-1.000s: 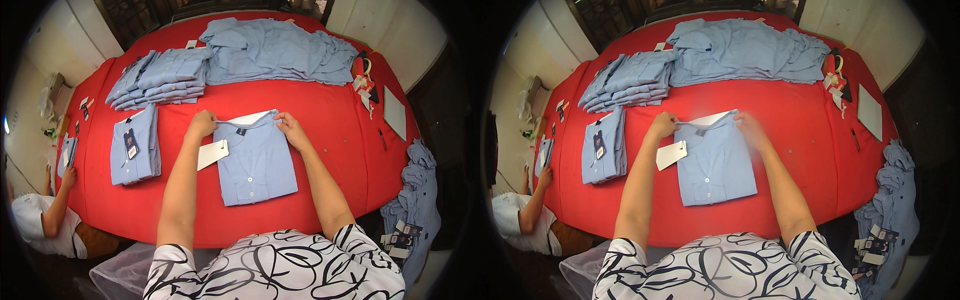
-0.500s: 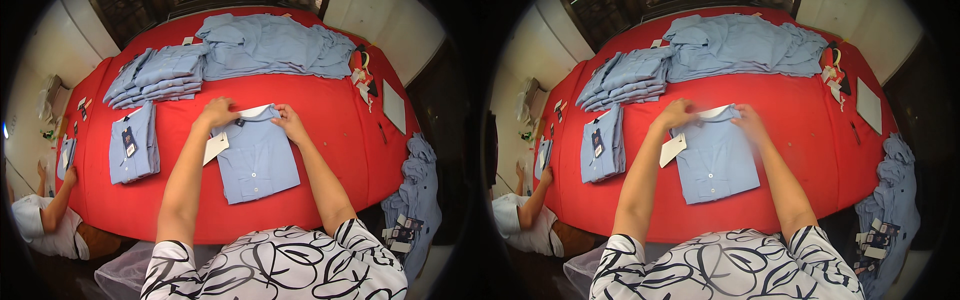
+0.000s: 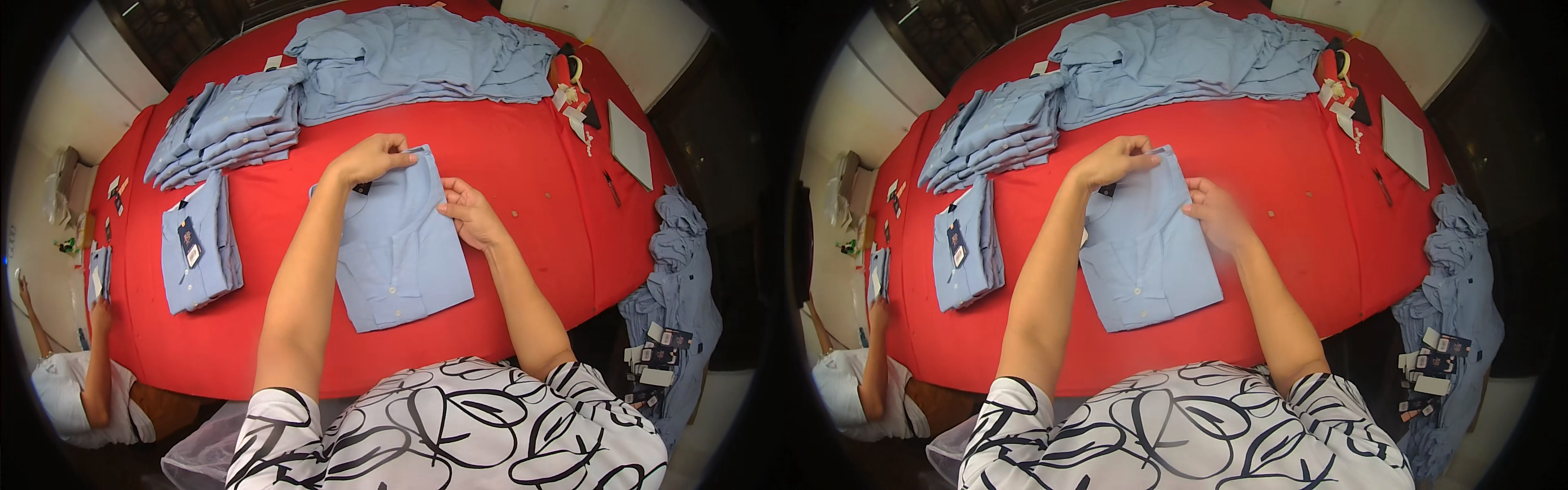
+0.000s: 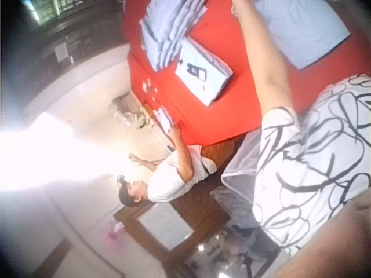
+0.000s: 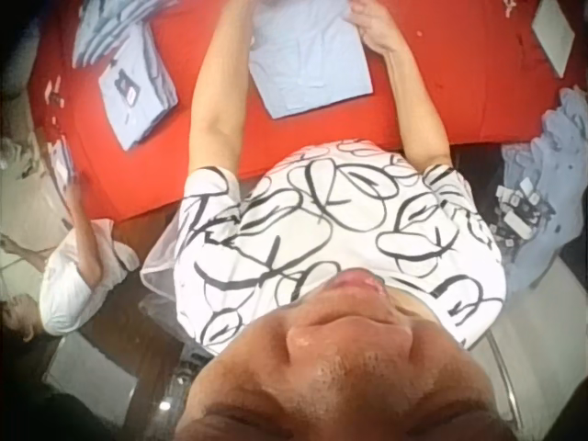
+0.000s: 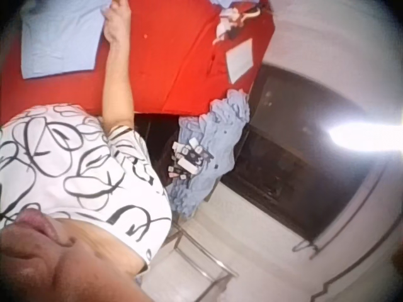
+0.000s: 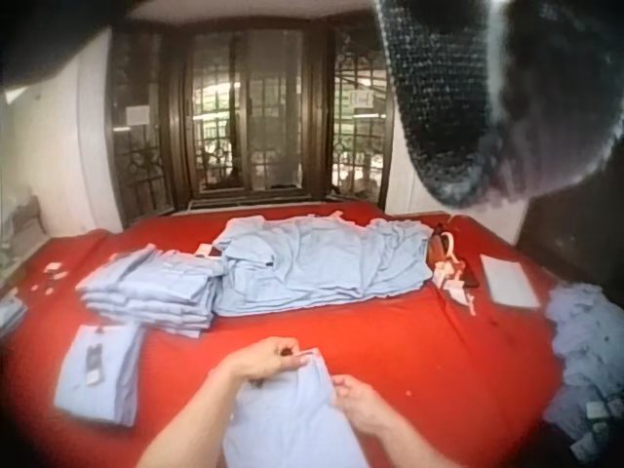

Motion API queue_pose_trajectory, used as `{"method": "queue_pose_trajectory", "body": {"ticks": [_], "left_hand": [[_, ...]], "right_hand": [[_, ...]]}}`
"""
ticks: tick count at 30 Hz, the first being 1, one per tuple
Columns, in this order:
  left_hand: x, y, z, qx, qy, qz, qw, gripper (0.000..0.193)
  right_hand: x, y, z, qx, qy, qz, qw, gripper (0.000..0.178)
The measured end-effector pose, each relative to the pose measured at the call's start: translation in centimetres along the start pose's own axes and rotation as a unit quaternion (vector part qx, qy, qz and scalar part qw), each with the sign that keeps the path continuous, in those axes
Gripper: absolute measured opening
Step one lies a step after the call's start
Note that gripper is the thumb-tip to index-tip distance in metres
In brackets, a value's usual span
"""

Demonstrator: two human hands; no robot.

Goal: The person folds blue shirts on a red table, using a cardboard template to guide the folds and then placing labels on the folded shirts.

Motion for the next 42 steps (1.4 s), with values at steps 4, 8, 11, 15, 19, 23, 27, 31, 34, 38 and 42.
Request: {"method": "queue_pose_trajectory", "body": {"ticks": [4,8,11,15,19,23,27,31,34,38,42], "left_hand": [[0.8,-0.8,1.2,0.010,-0.066,-0.064,0.996,0.021],[1.5,-2.1,0.2,0.062,-0.015,-0.058,0.996,0.020],[1.3,-1.9,-0.2,0.169,0.035,-0.021,0.985,0.024],[1.8,-1.8,0.9,0.302,0.063,0.026,0.951,0.032],[1.5,-4.5,1.8,0.343,0.087,-0.034,0.934,0.035],[0.7,-3.8,1.6,0.298,0.114,-0.025,0.948,0.040],[-3.2,1.0,-1.9,0.308,0.196,0.059,0.929,0.050],[-11.6,-1.7,-9.4,0.236,0.196,-0.175,0.936,0.084],[-16.2,-5.8,-6.7,0.188,0.098,-0.205,0.955,0.105],[-18.3,-4.9,-5.4,0.152,0.167,-0.185,0.957,0.107],[-15.8,-0.9,-3.6,0.047,0.152,-0.057,0.986,0.098]], "right_hand": [[0.4,2.3,0.1,0.104,-0.036,0.039,0.993,0.040],[-0.6,2.4,0.6,0.035,0.021,0.045,0.998,0.043],[-3.9,0.9,1.2,-0.147,0.073,0.019,0.986,0.049],[-7.6,3.4,0.7,-0.249,0.108,-0.003,0.963,0.057],[-9.7,-1.6,4.6,-0.642,0.176,-0.137,0.733,0.058],[-8.3,0.2,7.0,-0.684,0.145,-0.198,0.687,0.058],[-7.4,2.5,6.6,-0.697,0.138,-0.178,0.680,0.061],[-7.5,2.5,6.7,-0.703,0.135,-0.189,0.672,0.062],[-7.5,2.3,7.2,-0.707,0.131,-0.196,0.667,0.063],[-7.4,3.0,6.8,-0.705,0.114,-0.167,0.680,0.063],[-7.3,3.3,6.7,-0.692,0.104,-0.152,0.697,0.063]]}}
Point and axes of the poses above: each hand's wrist, its own x-axis towards the middle knuckle, its own z-axis out of the palm, y = z × x, the point moved 9 cm from there along x, towards the middle knuckle, and after that the axes turned 15 degrees about -x, right-handed, at the moved point
